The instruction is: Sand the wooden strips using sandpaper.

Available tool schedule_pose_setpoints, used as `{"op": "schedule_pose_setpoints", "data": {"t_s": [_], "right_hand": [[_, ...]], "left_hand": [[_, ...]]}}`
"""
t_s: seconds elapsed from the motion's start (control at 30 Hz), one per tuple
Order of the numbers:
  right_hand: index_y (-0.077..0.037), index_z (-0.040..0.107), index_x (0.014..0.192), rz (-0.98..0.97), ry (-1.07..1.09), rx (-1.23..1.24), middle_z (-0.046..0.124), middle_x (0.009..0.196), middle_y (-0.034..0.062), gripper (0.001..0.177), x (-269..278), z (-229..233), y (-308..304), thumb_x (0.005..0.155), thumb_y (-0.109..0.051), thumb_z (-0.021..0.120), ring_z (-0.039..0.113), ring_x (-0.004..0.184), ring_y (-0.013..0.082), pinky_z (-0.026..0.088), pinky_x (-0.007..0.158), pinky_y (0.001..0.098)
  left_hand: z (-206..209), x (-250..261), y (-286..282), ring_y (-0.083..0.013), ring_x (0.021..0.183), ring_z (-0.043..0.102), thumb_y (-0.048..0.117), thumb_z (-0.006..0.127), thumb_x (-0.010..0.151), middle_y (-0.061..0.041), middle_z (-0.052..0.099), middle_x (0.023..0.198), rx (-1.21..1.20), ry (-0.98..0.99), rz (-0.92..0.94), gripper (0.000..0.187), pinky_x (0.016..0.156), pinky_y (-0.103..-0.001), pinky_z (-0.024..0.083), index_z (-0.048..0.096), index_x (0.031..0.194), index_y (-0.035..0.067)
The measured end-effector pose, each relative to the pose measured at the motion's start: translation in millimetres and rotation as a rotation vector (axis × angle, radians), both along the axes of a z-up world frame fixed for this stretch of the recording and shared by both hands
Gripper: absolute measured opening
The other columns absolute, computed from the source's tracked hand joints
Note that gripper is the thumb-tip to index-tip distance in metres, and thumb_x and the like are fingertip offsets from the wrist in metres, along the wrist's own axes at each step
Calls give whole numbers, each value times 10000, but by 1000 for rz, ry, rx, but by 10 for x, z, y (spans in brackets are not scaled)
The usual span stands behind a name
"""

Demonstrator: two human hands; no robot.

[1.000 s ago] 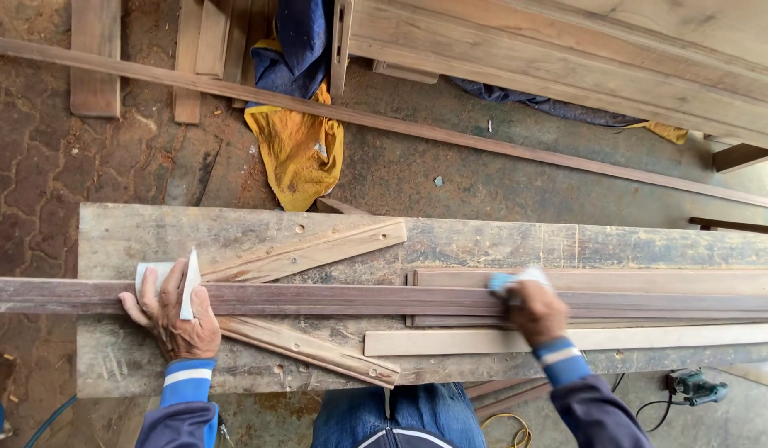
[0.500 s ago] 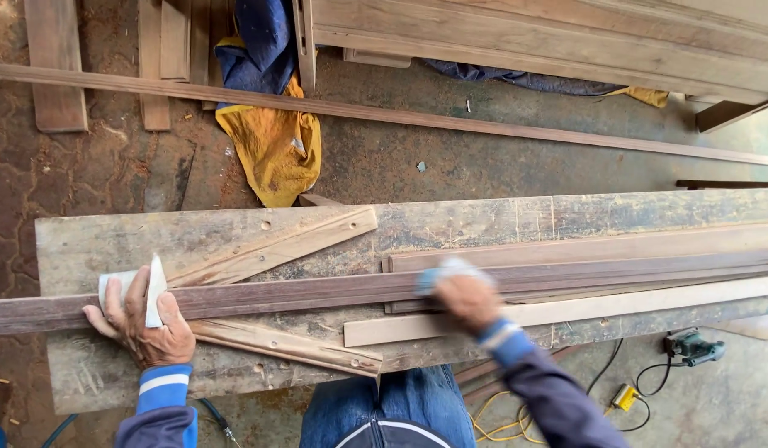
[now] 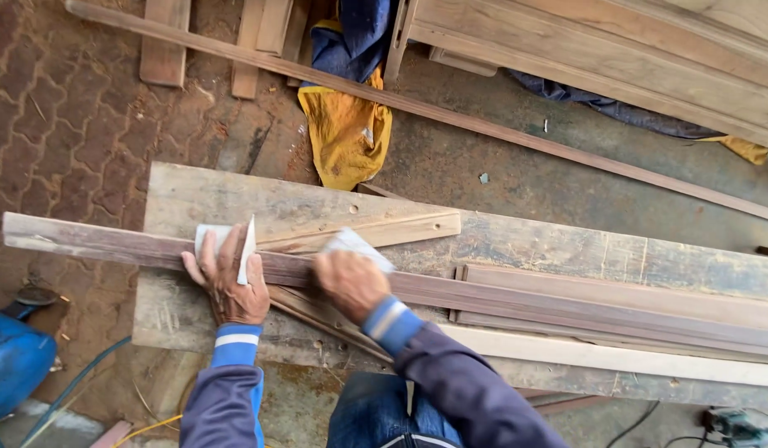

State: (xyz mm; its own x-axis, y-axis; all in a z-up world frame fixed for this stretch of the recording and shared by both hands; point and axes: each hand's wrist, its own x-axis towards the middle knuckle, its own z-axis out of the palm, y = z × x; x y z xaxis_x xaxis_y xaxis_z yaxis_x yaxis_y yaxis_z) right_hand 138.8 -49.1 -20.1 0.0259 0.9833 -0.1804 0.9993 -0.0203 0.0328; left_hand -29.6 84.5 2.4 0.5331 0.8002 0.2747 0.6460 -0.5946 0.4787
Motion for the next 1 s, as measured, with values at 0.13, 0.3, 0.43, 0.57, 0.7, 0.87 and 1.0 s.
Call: {"op": "schedule_pose_setpoints", "data": {"t_s": [0.13, 0.3, 0.43, 0.57, 0.7, 0.87, 1.0], "right_hand": [[-140, 526, 1185, 6, -119, 346, 578, 924, 34, 164, 170, -109, -350, 1039, -69, 554, 586, 767, 134, 533, 596, 285], [-178, 661, 933, -433, 242, 330, 630, 772, 84, 70, 1328, 391, -1949, 903, -148, 606, 611, 641, 281, 510, 538, 443], [-127, 611, 895, -749, 39, 429, 635, 792, 100, 116, 2096, 167, -3421, 1003, -166, 625, 628, 679, 301, 516, 580, 458], [-115, 590, 937, -1214, -73, 483, 663, 861, 178, 110, 2539, 202, -4465, 1015, -193, 585, 648, 765, 423, 505, 642, 527], [-83, 597, 1012, -1468, -3, 620, 659, 872, 236, 167, 2770, 296, -4635, 1070, -236, 566, 648, 796, 483, 509, 683, 569], [-110, 668, 1009, -1064, 157, 671, 650, 854, 168, 197, 2255, -182, -3624, 860, -27, 570, 655, 774, 376, 547, 679, 501], [-122, 582, 928, -758, 247, 561, 585, 813, 95, 54, 1730, 72, -2919, 887, -88, 593, 611, 728, 263, 505, 628, 420]], "left_hand": [[-25, -47, 37, -340, 1555, 325, 327, 471, 1104, -53, 560, 1535, 16, 37, -25, 449, 1285, -668, 65, 577, 1458, 72], [49, -12, 0, -342, 1550, 319, 293, 488, 1098, -58, 565, 1523, 47, 51, -23, 406, 1290, -668, 79, 595, 1436, 94], [13, -67, 19, -356, 1527, 323, 309, 504, 1119, -92, 551, 1522, 71, -33, -97, 436, 1275, -681, 82, 552, 1482, 73], [-132, -78, -30, -354, 1559, 318, 246, 546, 1138, -90, 514, 1557, 106, 82, -73, 398, 1277, -707, 36, 545, 1514, 115], [-151, 326, -418, -371, 1665, 298, 103, 623, 1077, -87, 417, 1745, 182, 86, -110, 547, 1239, -719, -34, 528, 1614, 139], [64, 1893, -2012, -318, 1588, 288, 188, 685, 931, -61, 379, 1674, 9, 24, -452, 596, 1313, -597, 131, 545, 1510, 174], [-202, 2367, -2607, -306, 1558, 326, 282, 647, 983, -17, 389, 1680, 91, 191, -285, 571, 1307, -615, 141, 510, 1535, 236]]}}
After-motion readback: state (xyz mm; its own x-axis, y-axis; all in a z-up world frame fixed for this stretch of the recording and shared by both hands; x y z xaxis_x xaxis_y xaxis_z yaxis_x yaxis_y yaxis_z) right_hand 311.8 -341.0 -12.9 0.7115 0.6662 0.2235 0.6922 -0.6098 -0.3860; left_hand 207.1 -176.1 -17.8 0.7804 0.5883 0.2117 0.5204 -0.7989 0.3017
